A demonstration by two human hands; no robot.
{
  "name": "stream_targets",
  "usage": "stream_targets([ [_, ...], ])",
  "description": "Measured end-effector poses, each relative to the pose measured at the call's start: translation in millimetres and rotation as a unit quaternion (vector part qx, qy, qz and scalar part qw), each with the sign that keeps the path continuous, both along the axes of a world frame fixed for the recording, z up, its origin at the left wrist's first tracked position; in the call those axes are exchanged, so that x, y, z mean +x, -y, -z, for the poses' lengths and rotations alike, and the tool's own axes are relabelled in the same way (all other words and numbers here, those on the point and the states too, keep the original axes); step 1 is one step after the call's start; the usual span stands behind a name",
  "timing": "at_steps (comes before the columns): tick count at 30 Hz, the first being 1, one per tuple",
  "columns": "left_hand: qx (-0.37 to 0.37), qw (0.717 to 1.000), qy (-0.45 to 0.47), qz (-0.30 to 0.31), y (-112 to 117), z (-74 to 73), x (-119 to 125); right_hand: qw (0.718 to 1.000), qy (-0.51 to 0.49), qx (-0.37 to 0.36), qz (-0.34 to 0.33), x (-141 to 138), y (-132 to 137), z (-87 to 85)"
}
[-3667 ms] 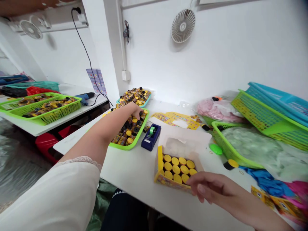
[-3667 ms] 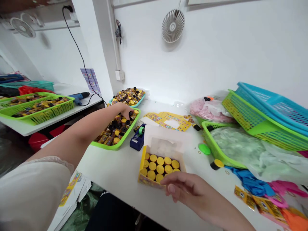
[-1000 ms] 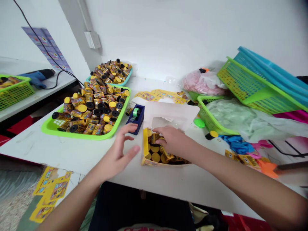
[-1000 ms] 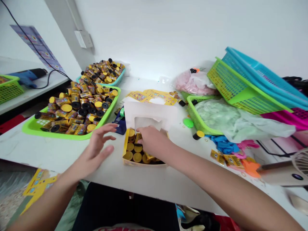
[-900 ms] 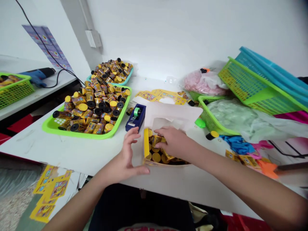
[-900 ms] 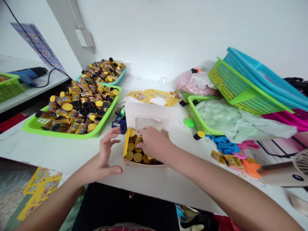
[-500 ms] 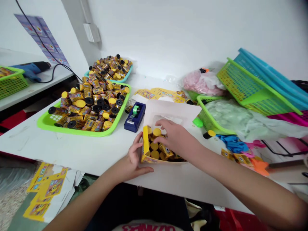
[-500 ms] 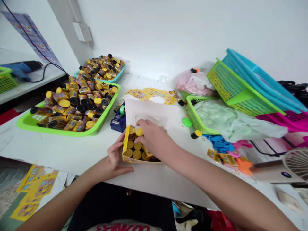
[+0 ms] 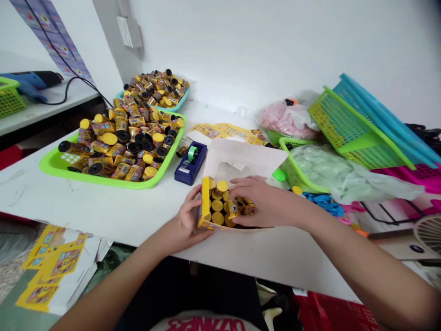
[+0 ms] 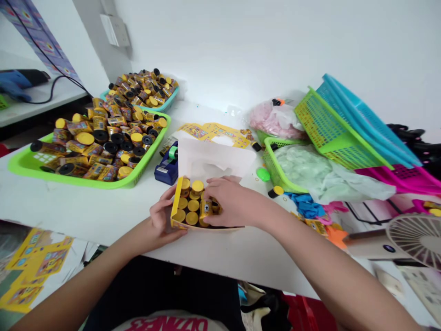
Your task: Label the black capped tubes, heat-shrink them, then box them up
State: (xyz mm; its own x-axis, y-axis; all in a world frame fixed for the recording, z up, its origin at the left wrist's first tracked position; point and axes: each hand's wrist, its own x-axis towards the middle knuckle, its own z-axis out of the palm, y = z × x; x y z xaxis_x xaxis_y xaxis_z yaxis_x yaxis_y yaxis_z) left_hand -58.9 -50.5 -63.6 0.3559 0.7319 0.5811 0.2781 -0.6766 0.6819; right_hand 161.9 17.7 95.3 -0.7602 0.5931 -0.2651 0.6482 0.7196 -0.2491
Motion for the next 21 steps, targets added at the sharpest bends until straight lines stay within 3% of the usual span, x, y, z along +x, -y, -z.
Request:
stream_targets([
  [5,-0.007,1.0,-0.003,0.001,1,-1.6,0,0.994,0.059,0.045,0.08,-1,2,-1.3],
  [8,-0.002,1.0,0.002,0.002,-1,-0.1,0,0.99,0.069,0.09,0.089,-3,1,5.3],
  [13,-0.005,1.0,0.015,0.001,-2,5.0,0,0.984,0.114,0.088,0.108,-12,-6,13.9],
  [18,-0.004,1.0,0.01,0.003,-3,6.5,0,0.981,0.074,0.082,0.157,-17,-13,16.7],
  [21,-0.002,1.0,0.016,0.0,-3,6.7,0,0.977,0.037,0.122,0.17,-10,-14,12.8],
])
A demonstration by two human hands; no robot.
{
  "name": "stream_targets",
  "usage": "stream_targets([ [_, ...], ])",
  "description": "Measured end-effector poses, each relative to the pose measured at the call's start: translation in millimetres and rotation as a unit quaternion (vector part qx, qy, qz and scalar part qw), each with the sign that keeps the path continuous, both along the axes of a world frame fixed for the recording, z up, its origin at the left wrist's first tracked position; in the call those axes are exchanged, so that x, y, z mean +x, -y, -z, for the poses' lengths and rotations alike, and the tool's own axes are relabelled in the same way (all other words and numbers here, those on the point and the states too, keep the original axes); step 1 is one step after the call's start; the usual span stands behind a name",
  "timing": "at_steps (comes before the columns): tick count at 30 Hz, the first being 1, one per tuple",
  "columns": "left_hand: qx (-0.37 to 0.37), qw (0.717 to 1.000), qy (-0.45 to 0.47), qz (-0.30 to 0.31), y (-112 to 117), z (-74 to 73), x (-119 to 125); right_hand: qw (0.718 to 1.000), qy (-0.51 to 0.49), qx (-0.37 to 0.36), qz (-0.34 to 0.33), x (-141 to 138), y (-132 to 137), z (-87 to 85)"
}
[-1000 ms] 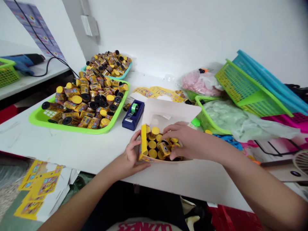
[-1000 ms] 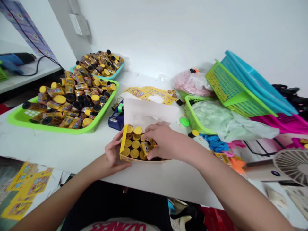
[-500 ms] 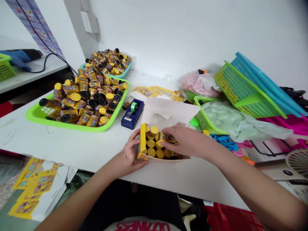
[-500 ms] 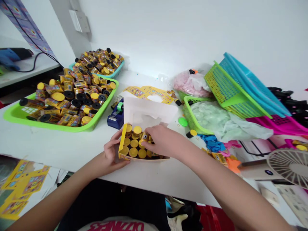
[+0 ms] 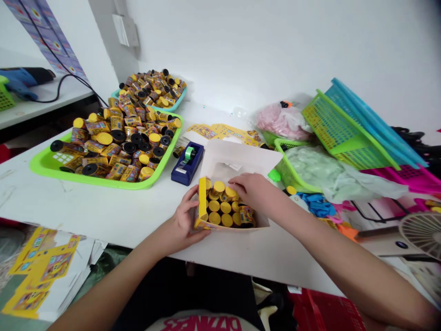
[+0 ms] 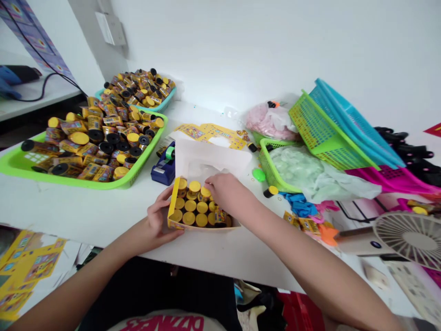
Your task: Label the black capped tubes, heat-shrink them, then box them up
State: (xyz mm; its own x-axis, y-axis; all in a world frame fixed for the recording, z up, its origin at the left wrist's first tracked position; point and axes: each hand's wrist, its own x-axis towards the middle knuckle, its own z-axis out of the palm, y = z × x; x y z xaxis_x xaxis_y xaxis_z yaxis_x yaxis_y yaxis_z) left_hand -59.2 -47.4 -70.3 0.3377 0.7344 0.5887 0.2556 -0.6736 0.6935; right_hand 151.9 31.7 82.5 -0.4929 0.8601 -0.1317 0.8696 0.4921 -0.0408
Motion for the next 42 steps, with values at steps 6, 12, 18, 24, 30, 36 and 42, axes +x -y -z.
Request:
stream_targets([
  [6,-0.006,1.0,0.006,0.005,1,1.1,0,0.974,0.174,0.126,-0.068,14,21,-6.4],
  [12,-0.006,1.0,0.008,0.003,1,1.8,0,0.952,0.24,0.191,-0.005,8,33,14.2],
  [18,-0.01,1.0,0.016,0.002,2,0.5,0,0.989,0.073,0.118,0.042,15,24,13.4],
  [24,-0.007,1.0,0.015,0.002,2,-1.2,1,0.998,-0.017,0.018,0.059,14,25,-0.5],
  [30,0.003,1.0,0.007,-0.003,2,-2.6,1,0.998,-0.017,-0.023,0.058,10,28,-8.9],
  [36,0.008,1.0,-0.006,-0.008,3,-4.4,0,0.995,-0.01,-0.051,0.083,-3,35,5.9],
  [42,0.001,1.0,-0.015,-0.011,4,-8.5,1,0.992,-0.058,-0.041,0.106,1,33,2.5],
])
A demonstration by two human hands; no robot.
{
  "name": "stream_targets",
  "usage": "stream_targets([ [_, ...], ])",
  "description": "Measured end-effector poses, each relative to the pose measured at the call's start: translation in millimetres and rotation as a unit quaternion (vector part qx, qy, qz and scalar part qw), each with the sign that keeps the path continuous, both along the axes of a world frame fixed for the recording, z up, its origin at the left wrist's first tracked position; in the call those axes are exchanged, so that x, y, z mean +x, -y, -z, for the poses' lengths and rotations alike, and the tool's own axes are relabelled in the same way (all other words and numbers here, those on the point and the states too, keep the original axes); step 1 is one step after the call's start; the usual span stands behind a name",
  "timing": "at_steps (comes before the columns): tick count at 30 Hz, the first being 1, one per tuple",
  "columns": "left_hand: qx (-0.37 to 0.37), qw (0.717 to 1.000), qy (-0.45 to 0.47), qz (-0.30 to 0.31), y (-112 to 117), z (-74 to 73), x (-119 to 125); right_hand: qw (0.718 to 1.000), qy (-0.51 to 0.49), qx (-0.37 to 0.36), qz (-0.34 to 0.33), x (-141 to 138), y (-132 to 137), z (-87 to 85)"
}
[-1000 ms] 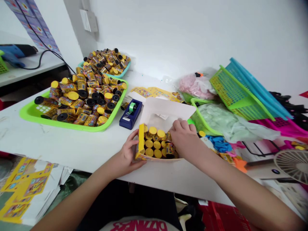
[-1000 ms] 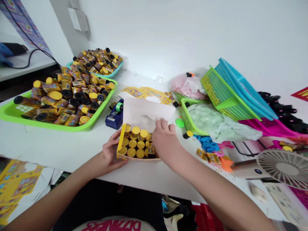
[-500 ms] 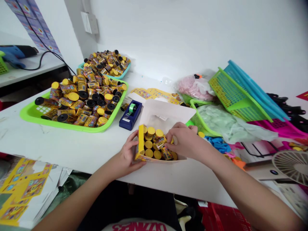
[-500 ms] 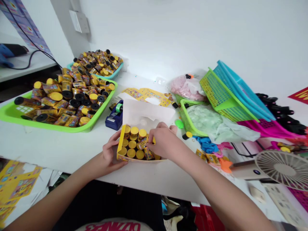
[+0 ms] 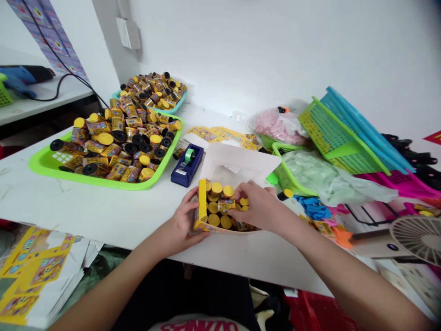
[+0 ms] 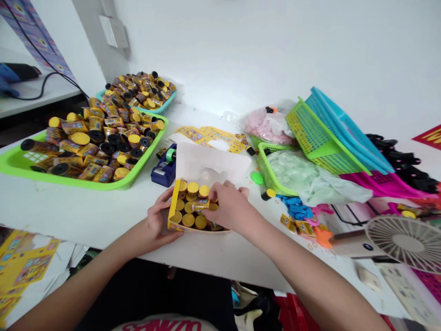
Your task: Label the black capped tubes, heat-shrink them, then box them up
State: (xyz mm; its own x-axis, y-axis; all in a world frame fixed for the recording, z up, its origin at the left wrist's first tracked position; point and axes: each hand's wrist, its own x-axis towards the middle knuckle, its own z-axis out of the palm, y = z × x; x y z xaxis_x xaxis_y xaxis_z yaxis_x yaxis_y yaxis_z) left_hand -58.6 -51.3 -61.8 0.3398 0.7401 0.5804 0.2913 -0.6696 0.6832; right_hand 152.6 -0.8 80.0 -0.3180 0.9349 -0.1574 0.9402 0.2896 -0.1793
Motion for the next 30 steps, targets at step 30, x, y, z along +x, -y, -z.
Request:
stream_targets([
  [30,0.003,1.0,0.02,0.001,-1,3.1,2,0.99,0.118,-0.049,-0.067,14,8,-20.7],
])
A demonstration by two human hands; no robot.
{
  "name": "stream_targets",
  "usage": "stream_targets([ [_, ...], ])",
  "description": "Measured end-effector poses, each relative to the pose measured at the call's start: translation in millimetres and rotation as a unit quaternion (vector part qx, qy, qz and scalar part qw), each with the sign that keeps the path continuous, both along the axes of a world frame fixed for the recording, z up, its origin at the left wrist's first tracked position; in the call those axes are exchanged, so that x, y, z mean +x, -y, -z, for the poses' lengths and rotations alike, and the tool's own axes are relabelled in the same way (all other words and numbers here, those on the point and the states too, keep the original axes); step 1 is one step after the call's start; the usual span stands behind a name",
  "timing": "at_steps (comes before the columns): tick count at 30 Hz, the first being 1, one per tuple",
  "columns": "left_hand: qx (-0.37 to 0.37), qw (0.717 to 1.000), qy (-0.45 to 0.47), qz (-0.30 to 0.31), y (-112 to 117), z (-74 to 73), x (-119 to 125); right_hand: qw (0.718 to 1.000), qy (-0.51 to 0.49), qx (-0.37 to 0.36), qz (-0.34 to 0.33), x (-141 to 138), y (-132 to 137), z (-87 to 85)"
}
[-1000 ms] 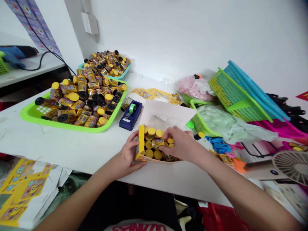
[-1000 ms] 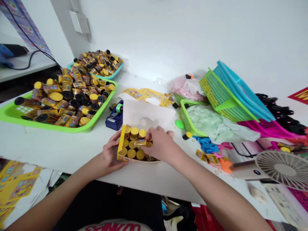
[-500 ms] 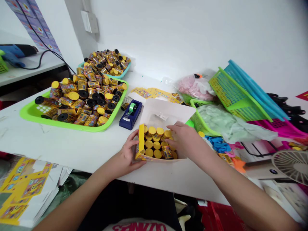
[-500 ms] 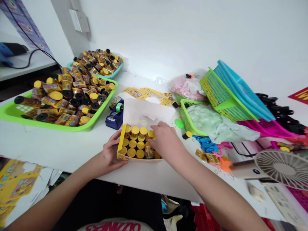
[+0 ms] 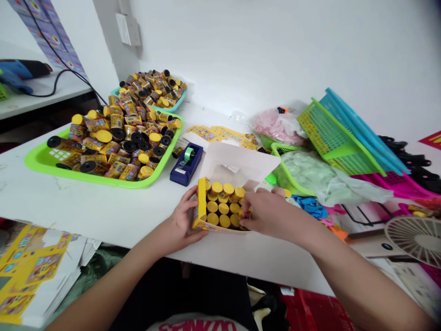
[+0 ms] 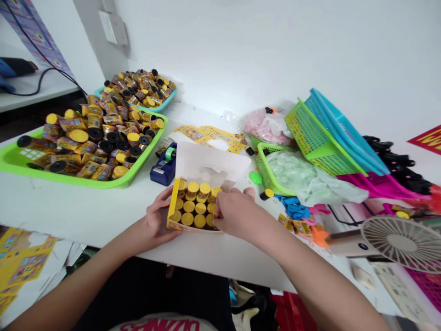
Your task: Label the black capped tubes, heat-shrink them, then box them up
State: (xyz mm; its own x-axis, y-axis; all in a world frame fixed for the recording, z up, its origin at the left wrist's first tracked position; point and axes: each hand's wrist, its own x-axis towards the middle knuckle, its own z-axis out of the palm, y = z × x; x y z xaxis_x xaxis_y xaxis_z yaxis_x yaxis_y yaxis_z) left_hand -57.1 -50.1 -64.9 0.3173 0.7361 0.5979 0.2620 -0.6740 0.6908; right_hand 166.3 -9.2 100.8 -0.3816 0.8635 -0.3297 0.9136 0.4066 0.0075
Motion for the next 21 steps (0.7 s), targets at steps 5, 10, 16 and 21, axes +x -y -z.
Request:
stream_targets([
  [5,-0.002,1.0,0.02,0.004,-1,4.2,0,0.998,0.009,0.057,0.017,5,-8,-9.5],
  [10,-0.007,1.0,-0.009,-0.004,-1,-1.6,-2,0.988,0.033,0.147,0.019,3,-14,6.3],
  [16,0.104,0.988,-0.073,-0.088,11,2.8,0,0.97,0.006,0.243,0.006,1,-15,31.6],
  [21,0.308,0.934,-0.046,-0.175,22,-39.2,-26,0.98,-0.111,0.168,-0.005,1,-18,44.6],
])
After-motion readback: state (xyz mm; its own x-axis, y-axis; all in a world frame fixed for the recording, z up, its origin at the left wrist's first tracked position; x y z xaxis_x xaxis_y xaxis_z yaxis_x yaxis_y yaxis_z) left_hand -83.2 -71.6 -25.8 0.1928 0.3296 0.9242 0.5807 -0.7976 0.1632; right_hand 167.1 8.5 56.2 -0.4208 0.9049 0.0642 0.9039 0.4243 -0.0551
